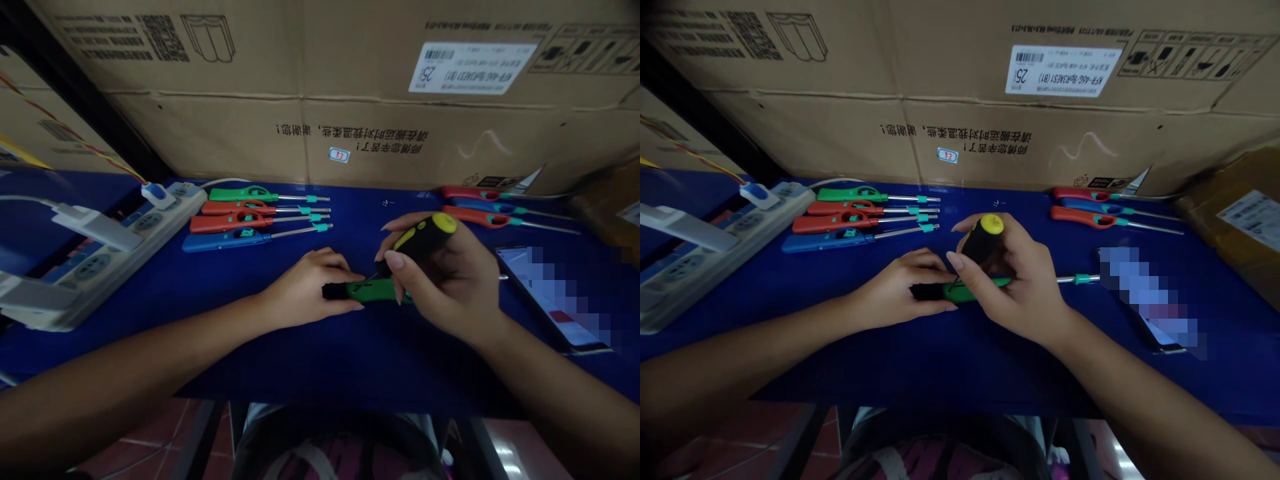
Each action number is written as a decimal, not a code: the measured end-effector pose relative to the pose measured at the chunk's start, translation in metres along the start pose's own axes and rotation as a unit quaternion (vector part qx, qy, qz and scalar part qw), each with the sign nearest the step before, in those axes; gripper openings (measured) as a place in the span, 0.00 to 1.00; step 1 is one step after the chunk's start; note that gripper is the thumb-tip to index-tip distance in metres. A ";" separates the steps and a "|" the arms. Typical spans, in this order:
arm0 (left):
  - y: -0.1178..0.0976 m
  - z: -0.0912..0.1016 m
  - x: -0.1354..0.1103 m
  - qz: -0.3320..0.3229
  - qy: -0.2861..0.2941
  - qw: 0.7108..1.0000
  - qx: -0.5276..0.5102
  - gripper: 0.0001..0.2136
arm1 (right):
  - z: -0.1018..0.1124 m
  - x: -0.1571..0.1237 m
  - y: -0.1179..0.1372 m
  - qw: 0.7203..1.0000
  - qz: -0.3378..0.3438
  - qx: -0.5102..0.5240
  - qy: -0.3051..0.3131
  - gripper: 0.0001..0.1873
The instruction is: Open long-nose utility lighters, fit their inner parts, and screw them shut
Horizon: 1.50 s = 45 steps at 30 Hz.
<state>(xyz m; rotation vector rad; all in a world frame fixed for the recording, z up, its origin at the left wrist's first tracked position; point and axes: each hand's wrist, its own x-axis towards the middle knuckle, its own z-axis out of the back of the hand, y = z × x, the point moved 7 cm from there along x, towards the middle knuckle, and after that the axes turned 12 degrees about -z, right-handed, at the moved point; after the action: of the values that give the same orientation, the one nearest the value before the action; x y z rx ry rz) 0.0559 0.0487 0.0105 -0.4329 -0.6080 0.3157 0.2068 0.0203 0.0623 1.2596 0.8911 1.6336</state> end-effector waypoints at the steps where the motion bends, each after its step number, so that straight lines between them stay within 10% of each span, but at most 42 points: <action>1: 0.000 0.000 0.000 0.000 -0.001 1.000 0.000 0.16 | -0.001 0.000 0.001 1.000 0.005 0.007 0.005 0.20; 5: -0.001 0.000 0.000 -0.006 0.000 1.000 0.006 0.16 | 0.000 0.001 0.006 0.999 0.035 0.016 0.024 0.34; 12: -0.002 0.000 0.001 -0.001 0.005 1.000 0.001 0.16 | 0.006 0.004 0.018 0.996 0.036 -0.007 0.082 0.29; 18: -0.002 0.000 0.001 -0.003 -0.002 1.000 -0.003 0.16 | 0.022 0.005 0.024 0.981 0.120 -0.143 -0.061 0.30; 24: -0.001 -0.001 0.001 0.007 0.008 1.000 -0.005 0.16 | 0.018 0.007 0.019 0.985 0.101 -0.139 0.015 0.29; 29: -0.001 0.000 0.001 0.004 0.007 1.000 -0.002 0.15 | 0.023 0.006 0.023 0.977 0.132 -0.158 -0.050 0.27; 45: -0.002 0.000 0.001 0.007 0.011 1.000 -0.001 0.15 | 0.006 0.005 0.023 0.988 0.091 -0.081 0.093 0.29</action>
<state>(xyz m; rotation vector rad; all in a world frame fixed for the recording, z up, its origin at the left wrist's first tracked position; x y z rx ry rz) 0.0575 0.0471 0.0119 -0.4417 -0.5844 0.3234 0.2077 0.0170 0.0862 1.1154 0.7550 1.9523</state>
